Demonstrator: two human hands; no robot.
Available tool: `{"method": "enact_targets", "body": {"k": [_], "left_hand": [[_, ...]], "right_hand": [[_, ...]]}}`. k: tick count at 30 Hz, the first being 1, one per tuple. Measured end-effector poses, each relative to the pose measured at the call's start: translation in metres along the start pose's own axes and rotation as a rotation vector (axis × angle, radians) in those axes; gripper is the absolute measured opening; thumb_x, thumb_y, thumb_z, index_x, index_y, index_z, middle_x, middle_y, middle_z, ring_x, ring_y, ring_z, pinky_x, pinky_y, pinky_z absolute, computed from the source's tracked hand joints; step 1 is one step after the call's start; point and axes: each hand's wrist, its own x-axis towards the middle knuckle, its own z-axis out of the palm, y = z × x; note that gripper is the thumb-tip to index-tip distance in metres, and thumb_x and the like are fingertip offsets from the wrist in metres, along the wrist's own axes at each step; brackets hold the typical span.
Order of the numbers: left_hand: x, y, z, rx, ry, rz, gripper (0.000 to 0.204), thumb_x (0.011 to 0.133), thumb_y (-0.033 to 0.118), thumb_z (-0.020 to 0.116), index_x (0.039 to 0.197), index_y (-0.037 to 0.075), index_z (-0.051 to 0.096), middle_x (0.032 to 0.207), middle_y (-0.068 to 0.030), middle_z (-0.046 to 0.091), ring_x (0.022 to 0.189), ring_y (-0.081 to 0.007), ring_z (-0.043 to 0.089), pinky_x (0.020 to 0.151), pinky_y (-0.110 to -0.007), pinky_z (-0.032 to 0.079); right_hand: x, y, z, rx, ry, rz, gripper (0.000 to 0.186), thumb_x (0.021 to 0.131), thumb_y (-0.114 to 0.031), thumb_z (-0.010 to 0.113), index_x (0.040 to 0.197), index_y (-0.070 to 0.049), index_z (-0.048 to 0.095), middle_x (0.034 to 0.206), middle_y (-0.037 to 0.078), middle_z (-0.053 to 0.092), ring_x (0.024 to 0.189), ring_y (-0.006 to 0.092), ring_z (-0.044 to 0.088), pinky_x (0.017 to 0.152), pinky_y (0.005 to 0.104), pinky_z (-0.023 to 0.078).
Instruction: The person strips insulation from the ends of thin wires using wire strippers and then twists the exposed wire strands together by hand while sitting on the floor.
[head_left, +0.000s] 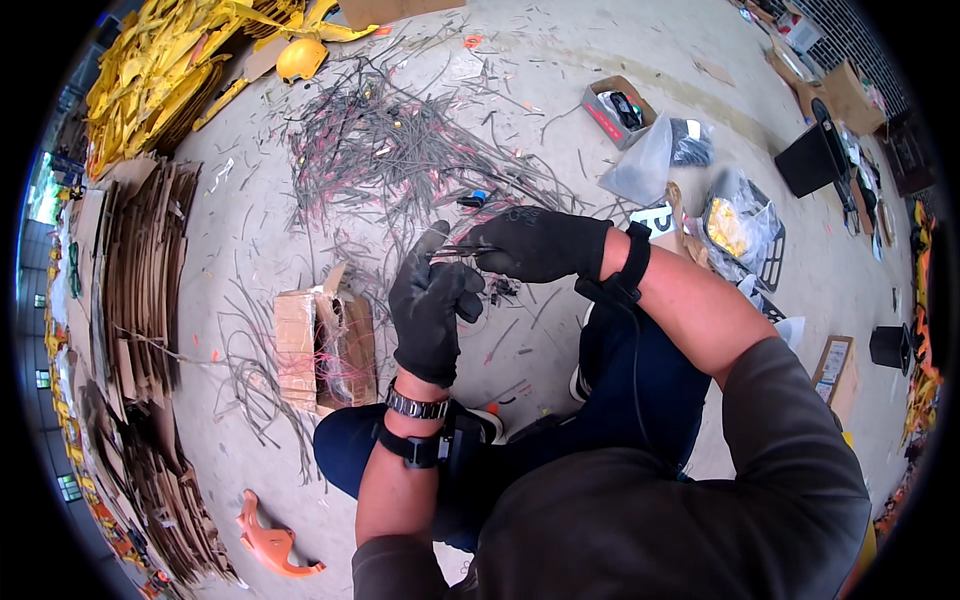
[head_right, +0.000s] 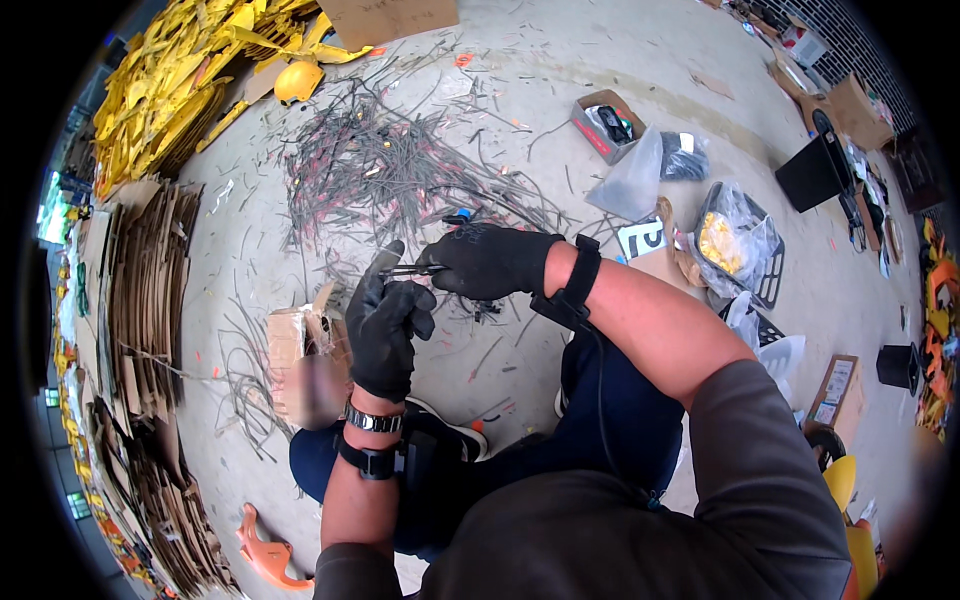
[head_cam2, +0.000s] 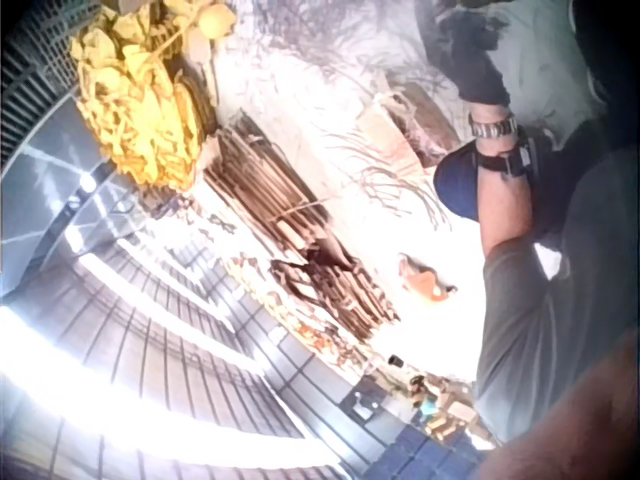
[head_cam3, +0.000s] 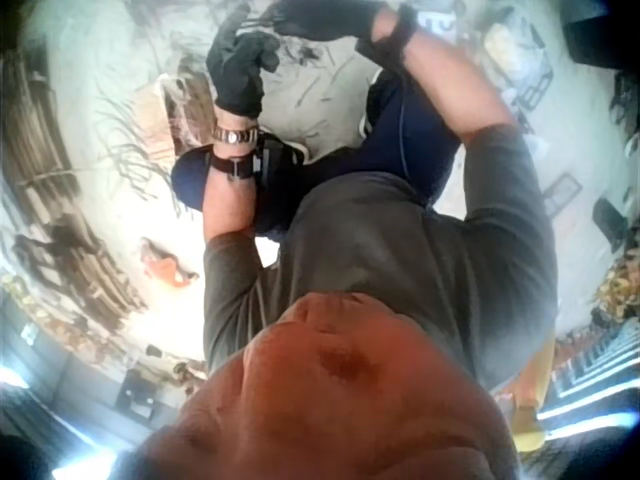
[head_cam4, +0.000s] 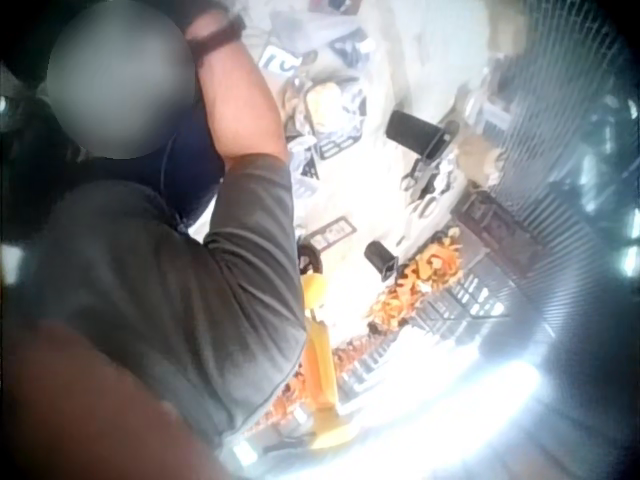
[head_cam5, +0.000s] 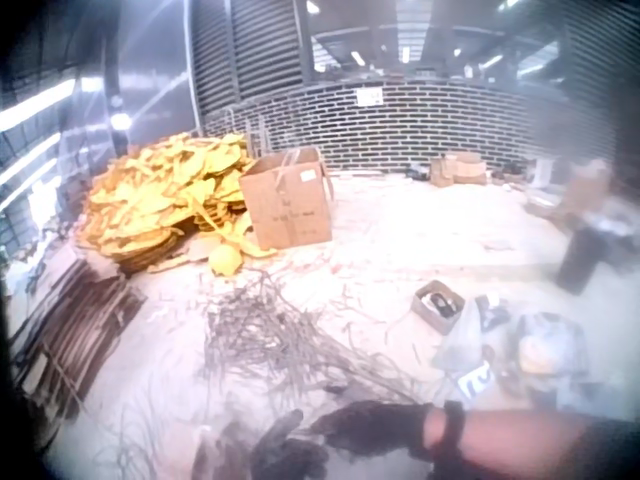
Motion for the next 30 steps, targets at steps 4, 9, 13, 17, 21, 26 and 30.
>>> {"method": "enact_targets", "body": {"k": [4, 9, 13, 17, 21, 26, 30], "left_hand": [[0.001, -0.001, 0.000, 0.003, -0.004, -0.014, 0.055, 0.093, 0.013, 0.062, 0.140, -0.008, 0.044, 0.080, -0.0107, 0.068, 0.056, -0.0109, 0.058, 0.050, -0.022, 0.044], [0.000, -0.005, 0.000, 0.014, 0.025, -0.021, 0.056, 0.095, 0.013, 0.061, 0.144, -0.007, 0.041, 0.080, -0.0093, 0.069, 0.055, -0.0101, 0.057, 0.048, -0.022, 0.043], [0.000, -0.003, 0.002, 0.069, 0.026, -0.001, 0.058, 0.095, 0.012, 0.061, 0.145, -0.008, 0.039, 0.083, -0.0087, 0.069, 0.055, -0.0096, 0.057, 0.047, -0.022, 0.042], [0.001, -0.004, 0.002, 0.057, 0.028, 0.006, 0.059, 0.095, 0.013, 0.063, 0.145, -0.009, 0.039, 0.088, -0.0098, 0.070, 0.056, -0.0096, 0.057, 0.048, -0.022, 0.044], [0.002, -0.008, 0.000, 0.039, 0.034, 0.008, 0.060, 0.095, 0.013, 0.063, 0.145, -0.008, 0.039, 0.090, -0.0106, 0.070, 0.058, -0.0101, 0.059, 0.050, -0.023, 0.046], [0.001, -0.009, 0.001, 0.004, 0.044, 0.003, 0.051, 0.094, 0.013, 0.064, 0.137, -0.008, 0.047, 0.090, -0.0109, 0.070, 0.059, -0.0119, 0.060, 0.051, -0.024, 0.048], [0.000, -0.010, -0.001, 0.043, 0.066, -0.037, 0.033, 0.094, 0.016, 0.065, 0.120, -0.005, 0.061, 0.085, -0.0102, 0.070, 0.058, -0.0130, 0.061, 0.051, -0.025, 0.047]], "right_hand": [[0.001, -0.001, 0.003, 0.002, -0.007, -0.003, 0.031, 0.093, -0.024, 0.055, 0.117, -0.008, 0.065, 0.097, 0.022, 0.069, 0.093, 0.0382, 0.067, 0.083, 0.0479, 0.051], [0.000, -0.007, 0.002, 0.023, 0.006, -0.013, 0.028, 0.090, -0.021, 0.056, 0.113, -0.007, 0.065, 0.091, 0.021, 0.070, 0.090, 0.0384, 0.067, 0.082, 0.0483, 0.051], [-0.001, -0.002, 0.006, -0.060, 0.001, -0.039, 0.027, 0.095, -0.021, 0.056, 0.116, -0.008, 0.066, 0.099, 0.017, 0.069, 0.090, 0.0359, 0.066, 0.080, 0.0446, 0.051], [-0.004, 0.001, 0.007, -0.045, 0.078, -0.077, 0.026, 0.088, -0.019, 0.058, 0.111, -0.008, 0.064, 0.085, 0.019, 0.069, 0.086, 0.0383, 0.067, 0.078, 0.0490, 0.051], [0.000, 0.005, 0.006, -0.091, 0.095, -0.069, 0.023, 0.090, -0.022, 0.057, 0.108, -0.008, 0.064, 0.086, 0.019, 0.068, 0.087, 0.0381, 0.067, 0.078, 0.0493, 0.051], [0.000, 0.009, 0.002, -0.099, 0.105, -0.057, 0.025, 0.093, -0.027, 0.057, 0.107, -0.008, 0.064, 0.089, 0.020, 0.068, 0.089, 0.0380, 0.067, 0.078, 0.0497, 0.051], [-0.001, 0.006, 0.002, -0.078, 0.109, -0.013, 0.026, 0.094, -0.029, 0.058, 0.107, -0.008, 0.064, 0.090, 0.019, 0.068, 0.090, 0.0380, 0.067, 0.079, 0.0503, 0.051]]}}
